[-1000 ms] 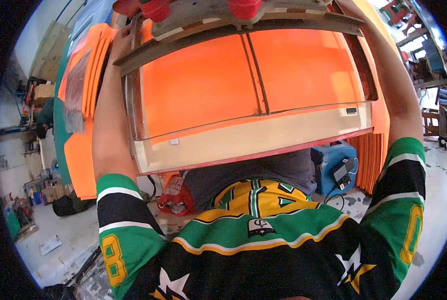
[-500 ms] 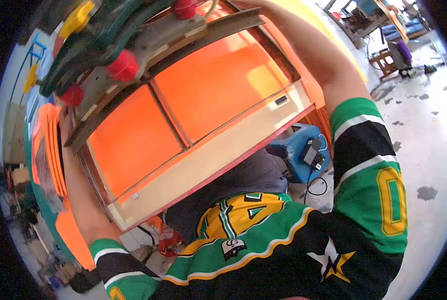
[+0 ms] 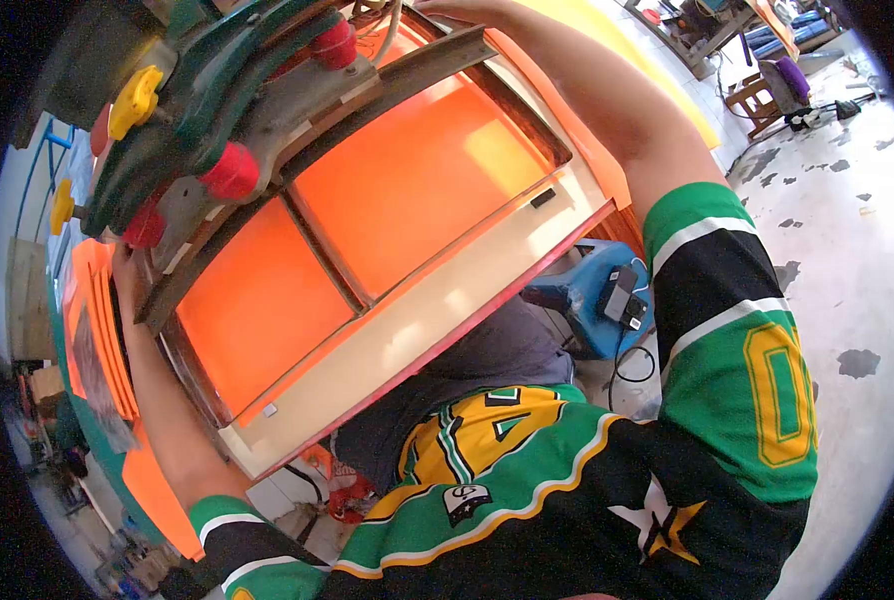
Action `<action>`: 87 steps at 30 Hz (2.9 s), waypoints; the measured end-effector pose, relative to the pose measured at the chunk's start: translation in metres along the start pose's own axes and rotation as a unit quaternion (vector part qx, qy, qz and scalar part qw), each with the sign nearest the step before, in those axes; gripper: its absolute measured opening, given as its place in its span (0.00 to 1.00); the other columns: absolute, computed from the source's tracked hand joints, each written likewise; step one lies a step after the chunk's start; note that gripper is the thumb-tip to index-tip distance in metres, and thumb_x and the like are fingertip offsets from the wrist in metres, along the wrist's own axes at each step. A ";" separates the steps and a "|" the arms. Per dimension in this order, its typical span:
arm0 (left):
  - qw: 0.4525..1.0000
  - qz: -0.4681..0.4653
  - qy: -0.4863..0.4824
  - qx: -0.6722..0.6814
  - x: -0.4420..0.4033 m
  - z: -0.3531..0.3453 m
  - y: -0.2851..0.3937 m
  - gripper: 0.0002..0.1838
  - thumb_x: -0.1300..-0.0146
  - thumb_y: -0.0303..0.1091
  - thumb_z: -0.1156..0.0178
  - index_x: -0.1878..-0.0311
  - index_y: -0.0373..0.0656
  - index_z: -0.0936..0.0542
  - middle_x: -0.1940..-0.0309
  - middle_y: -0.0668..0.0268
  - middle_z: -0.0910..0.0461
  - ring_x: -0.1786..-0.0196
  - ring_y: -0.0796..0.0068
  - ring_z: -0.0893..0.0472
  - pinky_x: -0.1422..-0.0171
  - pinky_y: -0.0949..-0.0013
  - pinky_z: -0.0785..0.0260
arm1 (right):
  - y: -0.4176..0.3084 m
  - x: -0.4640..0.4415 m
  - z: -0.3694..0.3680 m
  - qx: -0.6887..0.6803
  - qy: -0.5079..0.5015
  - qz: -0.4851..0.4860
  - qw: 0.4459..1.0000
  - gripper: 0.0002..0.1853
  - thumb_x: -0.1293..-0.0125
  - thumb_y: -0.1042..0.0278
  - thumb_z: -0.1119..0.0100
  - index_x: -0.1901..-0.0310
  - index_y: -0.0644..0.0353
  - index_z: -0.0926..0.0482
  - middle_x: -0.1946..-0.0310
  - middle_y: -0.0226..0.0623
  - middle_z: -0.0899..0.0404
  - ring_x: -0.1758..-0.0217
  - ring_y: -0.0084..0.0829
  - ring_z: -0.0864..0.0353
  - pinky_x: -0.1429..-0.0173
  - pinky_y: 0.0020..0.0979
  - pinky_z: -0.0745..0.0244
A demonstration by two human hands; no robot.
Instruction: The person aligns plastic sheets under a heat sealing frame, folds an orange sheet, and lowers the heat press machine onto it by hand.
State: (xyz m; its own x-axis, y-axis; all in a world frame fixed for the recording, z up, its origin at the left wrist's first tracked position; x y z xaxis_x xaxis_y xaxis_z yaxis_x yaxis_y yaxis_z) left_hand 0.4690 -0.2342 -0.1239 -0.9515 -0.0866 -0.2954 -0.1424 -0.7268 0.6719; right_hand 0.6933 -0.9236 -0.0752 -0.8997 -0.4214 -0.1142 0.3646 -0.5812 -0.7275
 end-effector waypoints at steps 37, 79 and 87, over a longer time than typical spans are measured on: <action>0.997 0.023 -0.001 0.075 0.001 0.014 -0.050 0.14 0.23 0.29 0.44 0.38 0.38 0.21 0.48 0.67 0.16 0.48 0.74 0.21 0.42 0.68 0.31 | 0.043 -0.048 -0.020 -0.006 -0.046 0.096 0.994 0.23 0.30 0.58 0.35 0.34 0.47 0.16 0.45 0.36 0.13 0.43 0.30 0.18 0.37 0.35 0.25; 0.992 0.099 0.022 0.081 0.009 -0.012 0.035 0.20 0.24 0.41 0.36 0.38 0.37 0.17 0.54 0.67 0.15 0.52 0.77 0.19 0.45 0.70 0.28 | -0.001 0.002 0.008 0.126 -0.056 0.108 0.984 0.15 0.22 0.61 0.42 0.42 0.59 0.15 0.55 0.31 0.13 0.53 0.26 0.18 0.45 0.34 0.24; 0.996 0.081 0.009 0.019 0.009 -0.013 0.038 0.18 0.24 0.38 0.39 0.39 0.37 0.17 0.47 0.65 0.13 0.45 0.77 0.18 0.39 0.69 0.27 | 0.017 -0.015 0.004 0.090 -0.070 0.128 0.985 0.20 0.20 0.61 0.43 0.35 0.61 0.18 0.47 0.33 0.13 0.47 0.27 0.17 0.37 0.33 0.24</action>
State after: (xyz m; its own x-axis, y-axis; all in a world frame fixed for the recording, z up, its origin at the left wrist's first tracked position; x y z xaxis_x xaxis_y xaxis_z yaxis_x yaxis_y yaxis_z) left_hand 0.4588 -0.2708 -0.1098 -0.9577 -0.2132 -0.1932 0.0017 -0.6757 0.7372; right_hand 0.7144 -0.9299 -0.0835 -0.7356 -0.6547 -0.1740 0.6226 -0.5521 -0.5546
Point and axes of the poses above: each hand's wrist, its own x-axis away from the middle knuckle, its own z-axis out of the back of the hand, y = z × x, the point moved 5 cm from there along -x, towards the middle knuckle
